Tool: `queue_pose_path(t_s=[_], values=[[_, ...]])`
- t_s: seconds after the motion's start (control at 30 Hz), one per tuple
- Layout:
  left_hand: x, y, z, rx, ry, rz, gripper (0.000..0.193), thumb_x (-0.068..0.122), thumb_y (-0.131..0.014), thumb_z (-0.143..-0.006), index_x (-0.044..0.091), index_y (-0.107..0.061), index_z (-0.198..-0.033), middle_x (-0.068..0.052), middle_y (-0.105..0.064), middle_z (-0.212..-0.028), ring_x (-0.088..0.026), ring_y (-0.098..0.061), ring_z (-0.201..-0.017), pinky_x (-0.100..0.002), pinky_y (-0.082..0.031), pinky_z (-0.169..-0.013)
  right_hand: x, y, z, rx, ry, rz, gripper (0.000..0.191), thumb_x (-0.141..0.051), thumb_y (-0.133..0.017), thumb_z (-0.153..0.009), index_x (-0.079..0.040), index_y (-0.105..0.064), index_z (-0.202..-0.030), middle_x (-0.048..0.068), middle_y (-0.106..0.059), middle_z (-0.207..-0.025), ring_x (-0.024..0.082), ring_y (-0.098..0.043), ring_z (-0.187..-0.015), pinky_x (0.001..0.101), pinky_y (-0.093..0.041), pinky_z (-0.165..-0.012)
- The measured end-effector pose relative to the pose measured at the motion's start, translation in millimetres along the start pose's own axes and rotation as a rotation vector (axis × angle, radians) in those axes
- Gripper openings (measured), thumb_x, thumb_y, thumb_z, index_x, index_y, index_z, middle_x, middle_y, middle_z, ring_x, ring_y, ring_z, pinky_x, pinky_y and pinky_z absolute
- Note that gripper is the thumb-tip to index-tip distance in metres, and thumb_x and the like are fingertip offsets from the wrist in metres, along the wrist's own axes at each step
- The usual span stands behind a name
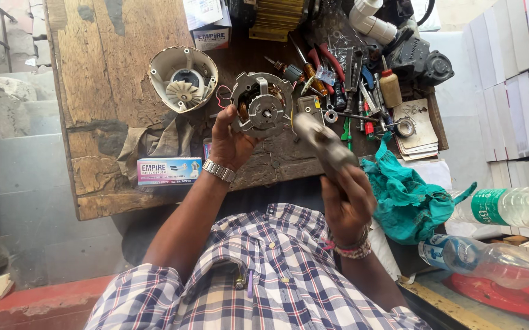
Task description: The person disassembles a small electric motor, removes the fan and housing, and uses a hammer and screwdriver to adjust internal components. They reassemble the motor with the fan and housing, then tighten screws to secure the parts.
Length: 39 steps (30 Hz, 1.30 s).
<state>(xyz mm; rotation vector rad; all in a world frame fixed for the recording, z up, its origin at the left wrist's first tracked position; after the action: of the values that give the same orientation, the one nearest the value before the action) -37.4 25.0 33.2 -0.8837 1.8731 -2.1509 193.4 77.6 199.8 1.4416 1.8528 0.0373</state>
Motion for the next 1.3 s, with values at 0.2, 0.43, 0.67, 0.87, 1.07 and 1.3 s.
queue_pose_path(t_s=[0.2,0.43,0.67,0.87,1.07,1.3], values=[[4.4,-4.4,-0.9,-0.034,-0.04,-0.004,0.08,0.049,-0.077,-0.083,0.001,-0.052,-0.142,-0.018,-0.064,-0.134,-0.032,-0.066,-0.121,-0.055,-0.054,-0.106,12.6,-7.6,-13.9,-0.097,-0.125,-0.051,0.034,-0.002,-0.077,-0.095,-0.003,-0.066,-0.128,0.016,-0.072,-0.115,0.02,-0.072,-0.101,0.0305,-0.06,-0.082],[-4.7,1.4,-1.5,-0.046,-0.006,-0.027,0.08,0.046,-0.078,-0.083,0.002,-0.051,-0.145,-0.015,-0.064,-0.136,-0.029,-0.064,-0.124,-0.054,-0.052,-0.11,2.1,-12.1,-36.9,-0.118,-0.071,-0.04,0.036,-0.001,-0.077,-0.096,0.0,-0.065,-0.129,0.014,-0.072,-0.112,0.017,-0.072,-0.095,0.027,-0.058,-0.075],[-9.4,9.8,-1.6,-0.047,-0.019,0.055,0.071,0.038,-0.078,-0.087,0.002,-0.053,-0.143,-0.014,-0.067,-0.133,-0.028,-0.066,-0.122,-0.05,-0.054,-0.11,1.9,-4.9,-47.4,-0.038,-0.137,-0.175,0.031,-0.004,-0.077,-0.097,-0.001,-0.066,-0.126,0.012,-0.073,-0.113,0.013,-0.072,-0.097,0.0256,-0.059,-0.078],[-9.3,6.7,-5.3,-0.068,-0.026,0.015,0.069,0.032,-0.081,-0.087,0.002,-0.053,-0.143,-0.012,-0.066,-0.132,-0.026,-0.066,-0.12,-0.047,-0.054,-0.105,23.1,-10.6,-46.7,-0.147,-0.208,-0.069,0.03,-0.005,-0.079,-0.095,0.0,-0.07,-0.123,0.011,-0.073,-0.109,0.014,-0.069,-0.086,0.0272,-0.055,-0.07],[21.1,26.0,-4.3,0.202,-0.268,-0.487,0.107,0.037,-0.093,-0.068,0.002,-0.034,-0.15,-0.017,-0.053,-0.139,-0.03,-0.055,-0.13,-0.047,-0.049,-0.11,63.9,28.5,-13.0,-0.105,-0.391,0.272,0.035,-0.008,-0.082,-0.092,-0.007,-0.071,-0.126,0.007,-0.072,-0.107,0.02,-0.07,-0.092,0.0323,-0.056,-0.081],[57.1,-11.5,16.1,0.142,-0.849,-1.334,0.139,0.049,-0.1,-0.066,0.007,-0.011,-0.163,-0.019,-0.041,-0.153,-0.032,-0.048,-0.145,-0.043,-0.043,-0.124,131.4,67.9,30.6,-0.223,-0.407,0.864,0.038,-0.011,-0.085,-0.085,-0.016,-0.076,-0.121,0.009,-0.073,-0.112,0.031,-0.07,-0.099,0.0434,-0.056,-0.082]])
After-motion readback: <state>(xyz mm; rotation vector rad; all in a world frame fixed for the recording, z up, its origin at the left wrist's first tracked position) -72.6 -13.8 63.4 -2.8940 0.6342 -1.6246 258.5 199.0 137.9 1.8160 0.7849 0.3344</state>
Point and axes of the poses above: each hand's wrist, its own z-axis away from the middle knuckle, its own y-axis out of the back of the hand, x = y × z, the point moved 9 cm from there along -z, towards the middle knuckle
